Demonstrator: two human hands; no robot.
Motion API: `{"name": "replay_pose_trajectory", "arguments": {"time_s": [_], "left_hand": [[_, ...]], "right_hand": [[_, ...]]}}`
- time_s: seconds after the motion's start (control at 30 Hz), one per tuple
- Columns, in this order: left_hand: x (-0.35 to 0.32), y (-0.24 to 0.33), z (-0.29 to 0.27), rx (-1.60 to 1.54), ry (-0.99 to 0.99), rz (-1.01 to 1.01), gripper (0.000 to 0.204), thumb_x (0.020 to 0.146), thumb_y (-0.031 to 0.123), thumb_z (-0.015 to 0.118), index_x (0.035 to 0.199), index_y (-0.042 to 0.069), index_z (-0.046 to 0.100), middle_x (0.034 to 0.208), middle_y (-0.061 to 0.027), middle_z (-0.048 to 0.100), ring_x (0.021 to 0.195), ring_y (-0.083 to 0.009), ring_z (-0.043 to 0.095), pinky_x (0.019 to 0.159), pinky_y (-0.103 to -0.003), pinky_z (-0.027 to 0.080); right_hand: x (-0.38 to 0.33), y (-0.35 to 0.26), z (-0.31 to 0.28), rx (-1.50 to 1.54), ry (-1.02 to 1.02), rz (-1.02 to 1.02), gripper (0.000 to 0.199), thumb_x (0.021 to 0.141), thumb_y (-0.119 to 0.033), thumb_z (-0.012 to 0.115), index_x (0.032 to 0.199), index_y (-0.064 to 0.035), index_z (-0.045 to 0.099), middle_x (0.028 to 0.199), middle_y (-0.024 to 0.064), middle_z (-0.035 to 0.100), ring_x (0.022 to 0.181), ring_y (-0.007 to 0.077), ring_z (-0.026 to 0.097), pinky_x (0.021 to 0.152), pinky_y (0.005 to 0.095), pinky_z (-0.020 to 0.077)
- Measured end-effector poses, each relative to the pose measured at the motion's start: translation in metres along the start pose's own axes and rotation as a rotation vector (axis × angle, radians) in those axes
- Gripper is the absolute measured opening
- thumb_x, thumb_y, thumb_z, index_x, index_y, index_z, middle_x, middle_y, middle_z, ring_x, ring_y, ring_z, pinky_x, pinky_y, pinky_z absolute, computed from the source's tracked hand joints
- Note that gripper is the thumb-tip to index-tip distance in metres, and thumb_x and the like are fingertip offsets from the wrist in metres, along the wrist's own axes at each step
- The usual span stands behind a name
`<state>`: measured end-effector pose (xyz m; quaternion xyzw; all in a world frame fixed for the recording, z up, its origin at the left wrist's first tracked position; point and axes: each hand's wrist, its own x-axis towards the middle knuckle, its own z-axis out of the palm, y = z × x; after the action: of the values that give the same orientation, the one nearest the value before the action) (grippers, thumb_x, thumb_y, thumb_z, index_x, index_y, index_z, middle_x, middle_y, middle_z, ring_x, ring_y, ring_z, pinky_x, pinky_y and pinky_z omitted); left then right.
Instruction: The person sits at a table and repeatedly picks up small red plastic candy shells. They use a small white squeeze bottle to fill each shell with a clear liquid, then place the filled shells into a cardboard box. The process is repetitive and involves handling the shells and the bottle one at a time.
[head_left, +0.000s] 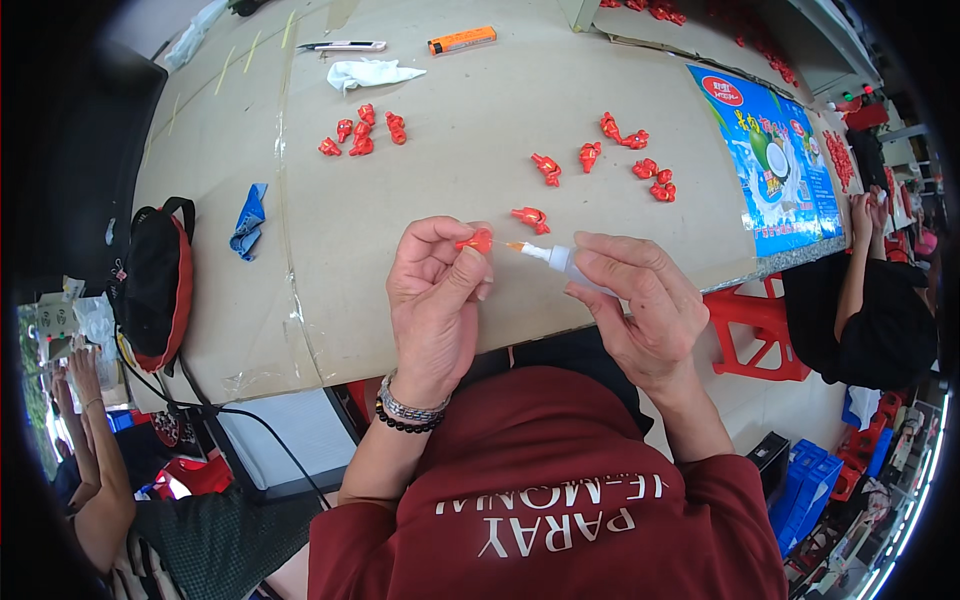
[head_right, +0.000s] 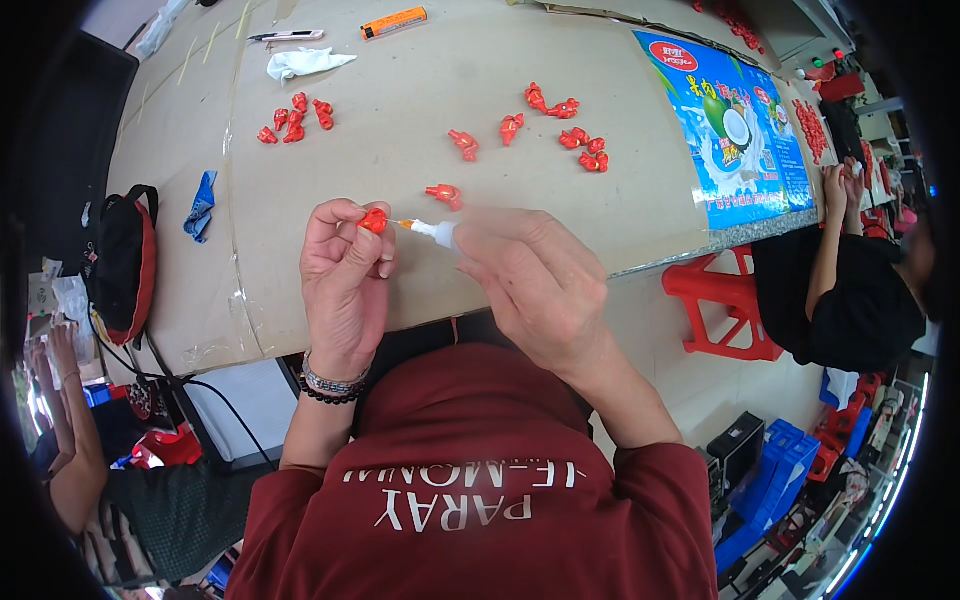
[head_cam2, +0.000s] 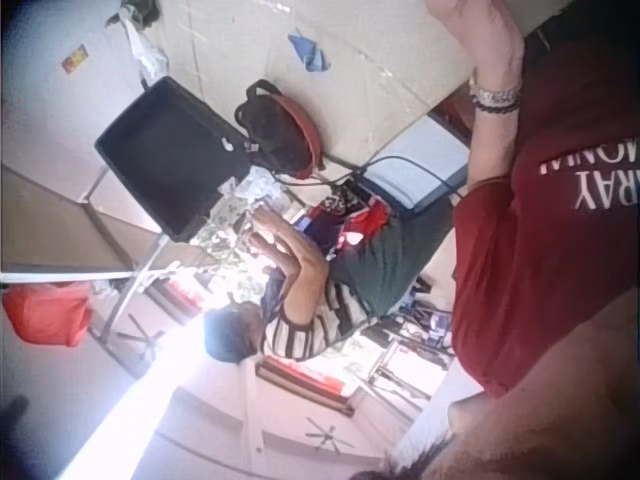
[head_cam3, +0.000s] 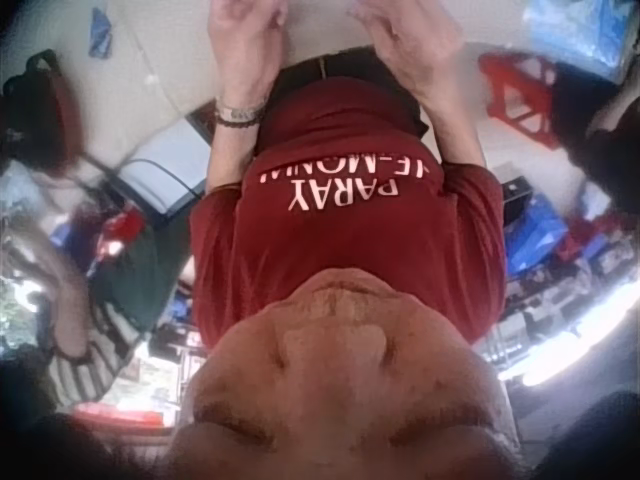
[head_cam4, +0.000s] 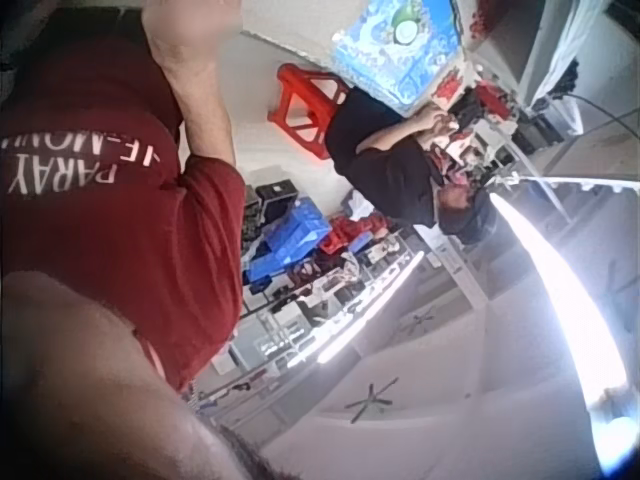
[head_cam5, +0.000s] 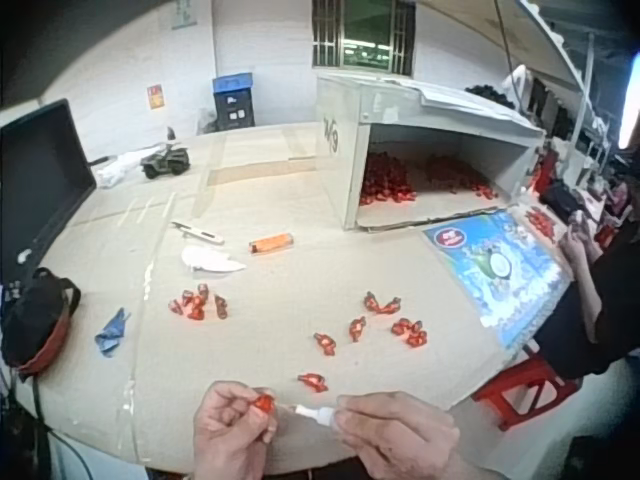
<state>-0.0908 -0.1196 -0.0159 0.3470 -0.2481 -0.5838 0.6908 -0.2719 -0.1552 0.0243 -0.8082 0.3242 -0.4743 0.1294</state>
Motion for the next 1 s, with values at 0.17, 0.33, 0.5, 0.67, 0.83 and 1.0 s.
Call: {"name": "replay_pose_trajectory", "arguments": {"time_s": [0.17, 0.33, 0.5, 0.67, 0.83, 1.0], "left_hand": [[0.001, 0.000, 0.001, -0.009, 0.002, -0.003, 0.019, 0.090, 0.008, 0.063, 0.106, 0.009, 0.053, 0.106, -0.0103, 0.063, 0.070, -0.0096, 0.048, 0.062, -0.024, 0.038], [0.002, 0.000, 0.002, -0.126, -0.011, -0.076, 0.018, 0.091, 0.009, 0.062, 0.106, 0.009, 0.053, 0.103, -0.0090, 0.063, 0.071, -0.0106, 0.050, 0.062, -0.024, 0.039], [0.005, -0.005, -0.003, -0.388, -0.137, -0.221, 0.016, 0.093, 0.015, 0.060, 0.107, 0.009, 0.053, 0.097, -0.0074, 0.063, 0.071, -0.0115, 0.050, 0.060, -0.022, 0.039], [0.005, -0.010, -0.009, -0.459, -0.141, -0.261, 0.017, 0.096, 0.021, 0.056, 0.107, 0.008, 0.054, 0.094, -0.0052, 0.063, 0.071, -0.0109, 0.049, 0.058, -0.022, 0.039], [0.006, -0.005, -0.013, -0.486, -0.129, -0.275, 0.018, 0.097, 0.021, 0.055, 0.109, 0.009, 0.056, 0.095, -0.0039, 0.064, 0.070, -0.0106, 0.048, 0.057, -0.021, 0.038], [0.004, -0.004, -0.021, -0.502, -0.134, -0.282, 0.018, 0.097, 0.020, 0.055, 0.110, 0.009, 0.056, 0.096, -0.0042, 0.064, 0.069, -0.0109, 0.048, 0.057, -0.021, 0.038]], "right_hand": [[-0.002, 0.001, -0.001, 0.004, -0.005, -0.005, 0.030, 0.064, 0.007, 0.075, 0.091, -0.0004, 0.065, 0.090, 0.0125, 0.066, 0.074, 0.0244, 0.065, 0.059, 0.0316, 0.0530], [-0.002, -0.002, -0.003, 0.025, -0.012, 0.022, 0.030, 0.065, 0.007, 0.075, 0.092, -0.0011, 0.065, 0.090, 0.0124, 0.067, 0.075, 0.0237, 0.065, 0.059, 0.0313, 0.0534], [-0.003, -0.003, -0.005, 0.141, 0.026, 0.160, 0.031, 0.067, 0.007, 0.076, 0.095, 0.0004, 0.064, 0.093, 0.0111, 0.066, 0.078, 0.0214, 0.066, 0.064, 0.0288, 0.0536], [0.006, 0.009, -0.004, 0.596, 0.092, 0.718, 0.043, 0.073, 0.007, 0.072, 0.114, 0.0021, 0.059, 0.109, 0.0051, 0.059, 0.091, 0.0128, 0.061, 0.078, 0.0254, 0.0508], [0.057, 0.030, 0.010, 0.792, -0.014, 0.820, 0.031, 0.075, 0.007, 0.068, 0.104, 0.0017, 0.057, 0.096, 0.0053, 0.060, 0.088, 0.0154, 0.064, 0.074, 0.0284, 0.0523], [0.106, 0.055, 0.042, 0.586, -0.229, 0.750, 0.019, 0.079, 0.002, 0.064, 0.088, -0.0018, 0.048, 0.087, 0.0056, 0.056, 0.076, 0.0167, 0.066, 0.068, 0.0310, 0.0539]]}}
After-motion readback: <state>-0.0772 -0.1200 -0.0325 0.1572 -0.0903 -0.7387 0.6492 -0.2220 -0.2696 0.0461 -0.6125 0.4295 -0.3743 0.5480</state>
